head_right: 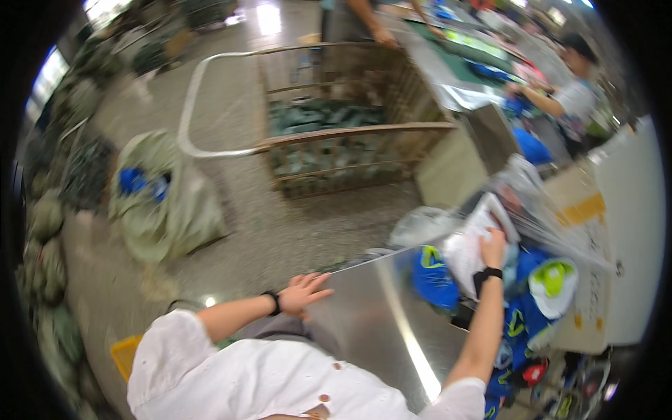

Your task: Gathering blue shoe upper components from a bag, organizing them on a table, and transporting them to a production line.

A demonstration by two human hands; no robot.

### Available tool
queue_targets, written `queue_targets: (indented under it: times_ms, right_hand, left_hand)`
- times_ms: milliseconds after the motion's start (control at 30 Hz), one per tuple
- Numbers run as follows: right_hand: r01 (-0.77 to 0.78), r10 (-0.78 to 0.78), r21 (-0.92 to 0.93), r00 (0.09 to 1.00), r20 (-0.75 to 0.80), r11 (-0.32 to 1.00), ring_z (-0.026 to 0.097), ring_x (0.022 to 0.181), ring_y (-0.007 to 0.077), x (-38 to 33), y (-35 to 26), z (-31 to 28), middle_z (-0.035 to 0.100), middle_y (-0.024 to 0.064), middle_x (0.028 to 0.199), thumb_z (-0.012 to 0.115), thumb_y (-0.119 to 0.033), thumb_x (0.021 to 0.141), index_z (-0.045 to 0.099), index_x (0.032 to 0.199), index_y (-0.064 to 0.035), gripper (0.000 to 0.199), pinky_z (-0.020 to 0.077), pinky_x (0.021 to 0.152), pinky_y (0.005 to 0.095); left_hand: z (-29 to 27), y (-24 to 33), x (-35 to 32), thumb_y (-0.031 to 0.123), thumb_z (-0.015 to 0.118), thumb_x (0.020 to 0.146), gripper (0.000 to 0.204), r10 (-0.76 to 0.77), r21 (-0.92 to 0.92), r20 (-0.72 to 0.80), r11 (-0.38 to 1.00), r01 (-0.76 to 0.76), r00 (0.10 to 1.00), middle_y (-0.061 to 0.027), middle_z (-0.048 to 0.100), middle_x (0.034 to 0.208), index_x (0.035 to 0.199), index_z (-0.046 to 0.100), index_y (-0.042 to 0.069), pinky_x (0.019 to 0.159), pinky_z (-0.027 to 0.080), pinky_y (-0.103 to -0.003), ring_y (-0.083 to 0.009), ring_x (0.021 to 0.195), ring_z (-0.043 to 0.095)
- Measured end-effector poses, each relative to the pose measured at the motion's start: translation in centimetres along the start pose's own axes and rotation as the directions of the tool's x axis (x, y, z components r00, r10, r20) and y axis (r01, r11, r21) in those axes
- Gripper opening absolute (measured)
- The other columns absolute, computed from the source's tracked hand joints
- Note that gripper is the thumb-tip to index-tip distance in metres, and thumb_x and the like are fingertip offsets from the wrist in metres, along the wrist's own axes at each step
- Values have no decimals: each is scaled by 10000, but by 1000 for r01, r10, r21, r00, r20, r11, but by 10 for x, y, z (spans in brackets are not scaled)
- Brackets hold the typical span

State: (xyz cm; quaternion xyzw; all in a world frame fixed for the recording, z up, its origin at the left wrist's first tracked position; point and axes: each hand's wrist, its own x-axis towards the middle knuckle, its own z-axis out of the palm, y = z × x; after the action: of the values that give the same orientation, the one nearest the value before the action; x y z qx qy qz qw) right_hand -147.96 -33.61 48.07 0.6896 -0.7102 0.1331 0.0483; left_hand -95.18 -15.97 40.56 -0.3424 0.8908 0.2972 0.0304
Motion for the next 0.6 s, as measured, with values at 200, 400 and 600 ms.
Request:
queue_targets:
  times_ms: [200, 400, 600]
  right_hand:
    - [397, -516, 498, 848, 122, 771, 564, 878, 288, -21, -251, -62, 581, 147, 955, 609, -111, 724, 573, 994, -23, 286, 448, 779, 332]
    - [437, -569, 369, 689, 449, 820, 523, 980, 342, -137, -350, -3, 544, 181, 1048, 656, -337, 717, 441, 1200, -138, 565, 437, 814, 411]
    - [389, -309, 21, 697, 647, 921, 138, 1253, 510, -245, -376, 40, 152, 341, 1351, 716, -537, 581, 220, 1352, -107, 1012, 342, 947, 497]
  left_hand:
    - [16, 9, -34, 290, 759, 577, 821, -164, -63, -157, 986, 156, 974, -136, 131, 1427, 1288, 364, 187, 981, 242, -489, -354, 1288, 183]
    - [83, 29, -94, 198, 643, 701, 499, -92, 24, -343, 994, 107, 935, -114, 293, 1366, 1175, 492, 166, 961, 323, -447, -297, 1280, 242]
    - [190, -27, -285, 310, 576, 745, 442, -584, -181, 191, 769, 614, 789, -107, 506, 1184, 1160, 529, 165, 891, 416, -385, -272, 1092, 488]
